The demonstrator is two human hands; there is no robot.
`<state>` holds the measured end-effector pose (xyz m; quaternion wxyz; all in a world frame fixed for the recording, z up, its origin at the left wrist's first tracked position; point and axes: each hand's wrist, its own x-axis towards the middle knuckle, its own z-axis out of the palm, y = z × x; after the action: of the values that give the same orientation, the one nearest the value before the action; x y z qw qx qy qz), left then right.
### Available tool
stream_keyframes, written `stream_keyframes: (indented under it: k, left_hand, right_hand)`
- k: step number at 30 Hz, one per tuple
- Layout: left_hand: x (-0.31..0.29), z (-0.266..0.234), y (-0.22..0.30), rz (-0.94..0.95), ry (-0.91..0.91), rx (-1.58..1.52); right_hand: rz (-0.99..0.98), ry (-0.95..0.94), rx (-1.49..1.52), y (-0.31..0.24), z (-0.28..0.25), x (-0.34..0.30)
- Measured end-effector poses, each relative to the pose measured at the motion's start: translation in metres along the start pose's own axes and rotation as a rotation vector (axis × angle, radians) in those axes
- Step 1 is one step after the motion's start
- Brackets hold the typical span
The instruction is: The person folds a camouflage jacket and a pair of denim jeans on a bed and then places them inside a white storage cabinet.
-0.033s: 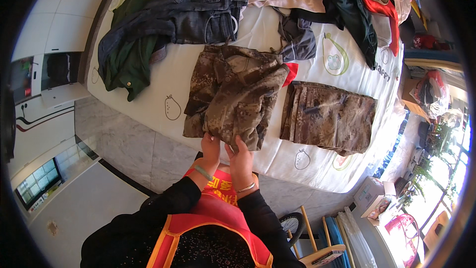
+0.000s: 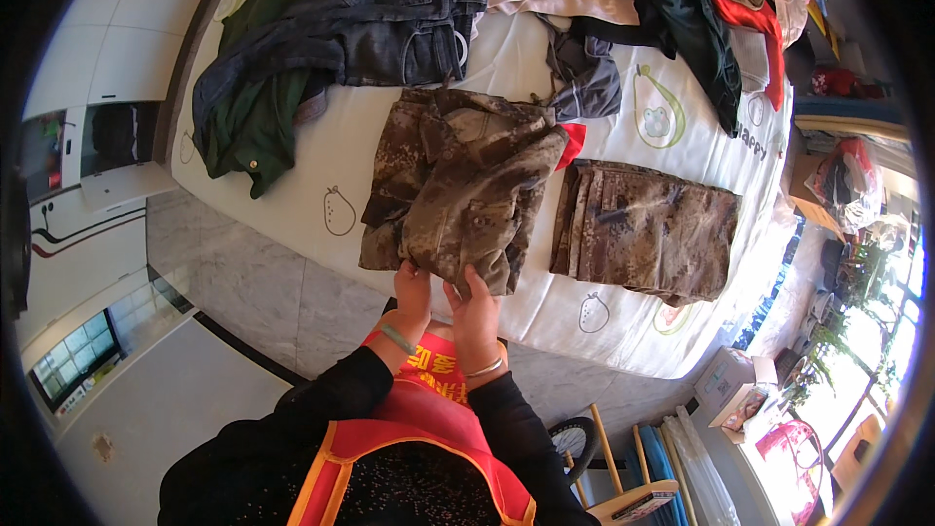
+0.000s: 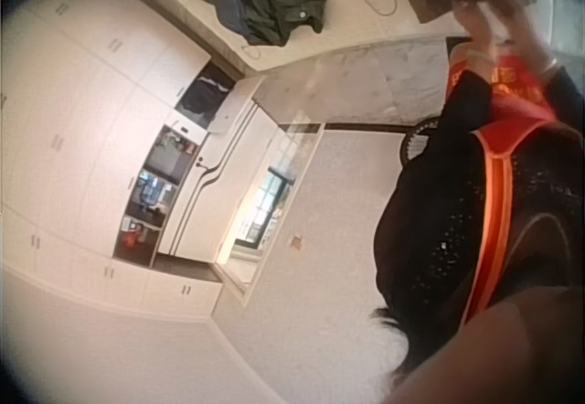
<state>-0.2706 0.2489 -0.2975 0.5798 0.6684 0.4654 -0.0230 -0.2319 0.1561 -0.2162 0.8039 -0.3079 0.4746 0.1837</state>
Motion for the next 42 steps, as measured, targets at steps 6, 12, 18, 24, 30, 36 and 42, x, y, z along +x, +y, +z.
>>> stream_keyframes:
  k: [6,12,18,24,30,36,42]
  left_hand:
    - [-0.014,0.001,0.019,-0.205,-0.094,-0.4]
    - [0.0,-0.017,-0.012,-0.348,-0.46,-0.478]
    - [-0.02,0.008,0.007,-0.367,-0.238,-0.649]
    - [-0.028,0.017,-0.002,0.195,-0.21,0.119]
    - [-0.02,0.007,0.0,0.446,-0.381,0.658]
    - [-0.007,0.013,-0.034,0.358,-0.365,0.497]
    - [-0.009,0.018,-0.013,-0.265,-0.288,-0.459]
  right_hand:
    - [0.014,-0.016,0.006,-0.008,-0.003,0.003]
    - [0.063,-0.037,-0.024,-0.02,-0.013,0.004]
    - [0.108,-0.049,0.013,-0.015,-0.021,0.013]
    - [0.111,-0.089,0.023,-0.013,-0.017,0.011]
    - [0.128,-0.049,0.01,-0.011,-0.019,0.01]
    - [0.087,-0.046,0.012,-0.013,-0.014,0.007]
    - [0.066,-0.094,-0.047,-0.031,-0.023,0.005]
